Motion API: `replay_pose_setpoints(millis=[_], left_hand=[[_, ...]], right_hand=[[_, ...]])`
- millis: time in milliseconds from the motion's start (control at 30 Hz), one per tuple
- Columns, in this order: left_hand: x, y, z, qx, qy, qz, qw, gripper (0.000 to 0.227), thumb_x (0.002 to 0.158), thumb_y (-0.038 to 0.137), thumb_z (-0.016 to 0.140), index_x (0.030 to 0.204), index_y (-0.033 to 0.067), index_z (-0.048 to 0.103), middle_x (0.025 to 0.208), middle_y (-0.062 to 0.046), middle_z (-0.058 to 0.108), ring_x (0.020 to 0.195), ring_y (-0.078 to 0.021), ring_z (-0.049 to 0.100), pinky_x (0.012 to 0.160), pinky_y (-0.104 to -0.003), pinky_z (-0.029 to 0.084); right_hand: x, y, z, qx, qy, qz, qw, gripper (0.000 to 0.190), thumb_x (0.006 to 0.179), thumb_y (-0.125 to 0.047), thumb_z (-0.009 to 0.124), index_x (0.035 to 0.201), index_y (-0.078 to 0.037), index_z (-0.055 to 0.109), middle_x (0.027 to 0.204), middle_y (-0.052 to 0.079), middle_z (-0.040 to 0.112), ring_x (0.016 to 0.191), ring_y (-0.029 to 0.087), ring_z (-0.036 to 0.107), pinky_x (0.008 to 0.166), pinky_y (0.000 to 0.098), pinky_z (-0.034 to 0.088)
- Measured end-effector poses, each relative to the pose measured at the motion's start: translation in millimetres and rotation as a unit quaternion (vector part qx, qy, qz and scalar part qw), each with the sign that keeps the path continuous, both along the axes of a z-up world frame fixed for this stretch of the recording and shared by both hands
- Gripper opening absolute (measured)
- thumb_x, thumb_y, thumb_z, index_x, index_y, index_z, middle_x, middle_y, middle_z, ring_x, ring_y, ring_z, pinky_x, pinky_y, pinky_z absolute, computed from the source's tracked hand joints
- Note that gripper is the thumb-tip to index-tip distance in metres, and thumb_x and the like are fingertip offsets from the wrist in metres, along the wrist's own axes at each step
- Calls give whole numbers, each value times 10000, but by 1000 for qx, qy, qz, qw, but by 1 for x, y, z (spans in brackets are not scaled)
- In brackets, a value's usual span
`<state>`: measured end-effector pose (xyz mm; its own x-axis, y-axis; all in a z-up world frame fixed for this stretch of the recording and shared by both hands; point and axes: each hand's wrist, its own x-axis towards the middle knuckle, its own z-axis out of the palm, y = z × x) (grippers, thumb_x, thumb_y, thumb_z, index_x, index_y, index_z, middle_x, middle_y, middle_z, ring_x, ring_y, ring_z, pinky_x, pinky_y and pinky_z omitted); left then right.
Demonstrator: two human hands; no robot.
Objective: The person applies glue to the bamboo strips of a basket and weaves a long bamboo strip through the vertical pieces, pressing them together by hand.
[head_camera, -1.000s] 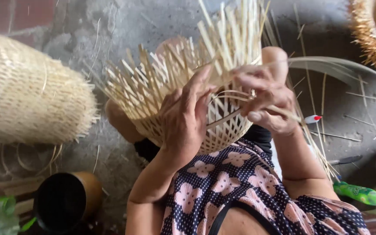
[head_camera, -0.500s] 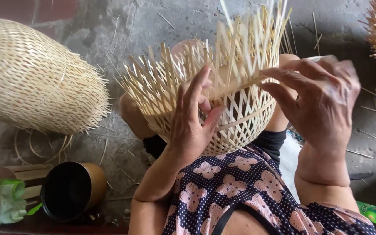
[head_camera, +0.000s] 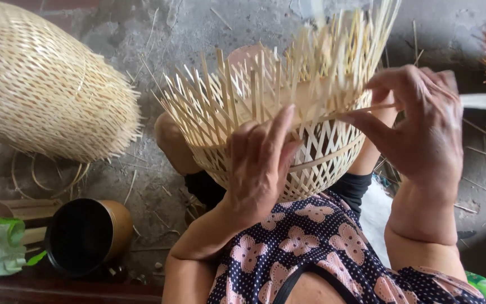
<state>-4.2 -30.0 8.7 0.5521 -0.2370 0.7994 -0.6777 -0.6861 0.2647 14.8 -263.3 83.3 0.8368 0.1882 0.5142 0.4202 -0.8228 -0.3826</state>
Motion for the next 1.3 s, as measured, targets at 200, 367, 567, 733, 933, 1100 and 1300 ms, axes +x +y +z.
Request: replay_pose_setpoints(millis=[200,367,567,733,933,1100,1300], left_hand=[[6,8,-2,-50,65,-75,994,747,1007,206,798,1592,155,336,1118,15,616,1026,-151,558,972,-283,473],[5,12,8,-51,90,-90,991,670,1021,174,787,1560,152,389,1238,1,652,1088,-150,591,1004,-284,471],[2,13,3,-63,99,-99,988,625,1044,100,754,1564,158,412,1267,3,661,1053,-142,586,1000,-272,478],[5,11,-5,-80,74,-100,989,615,1056,72,729,1570,151,400,1248,-4,661,1048,-141,581,979,-266,484],[8,7,-14,-81,60,-101,990,638,1055,76,732,1575,150,371,1250,-16,660,1062,-145,590,967,-272,485],[8,1,-26,-78,34,-71,994,687,1043,82,752,1588,151,341,1259,-17,665,1093,-148,613,1038,-292,505],[8,3,-15,-86,53,-81,992,674,1043,106,754,1578,155,347,1223,-11,679,1125,-151,622,1046,-284,493]], right_hand=[[25,-23,-48,288,180,165,926,197,933,-210,822,953,-114,651,888,-37,695,808,29,677,695,216,546],[26,-12,-55,322,133,180,920,239,918,-24,856,1025,-67,647,762,-48,603,663,-7,583,580,170,437],[25,-20,-67,395,164,192,883,200,935,-2,841,1022,-75,677,735,-27,601,608,-8,493,542,160,357],[5,-3,-29,192,-21,127,973,178,902,-75,892,980,-99,733,943,57,642,873,143,573,702,291,473],[7,52,7,-105,-134,110,979,236,882,-192,888,1088,-133,790,955,46,595,909,223,561,802,407,476],[37,40,-12,-7,52,151,987,222,906,-93,780,1097,-92,667,936,40,555,875,185,573,762,384,496],[25,48,12,108,79,246,960,118,927,-140,766,994,-91,683,1036,-3,641,981,156,653,872,364,585]])
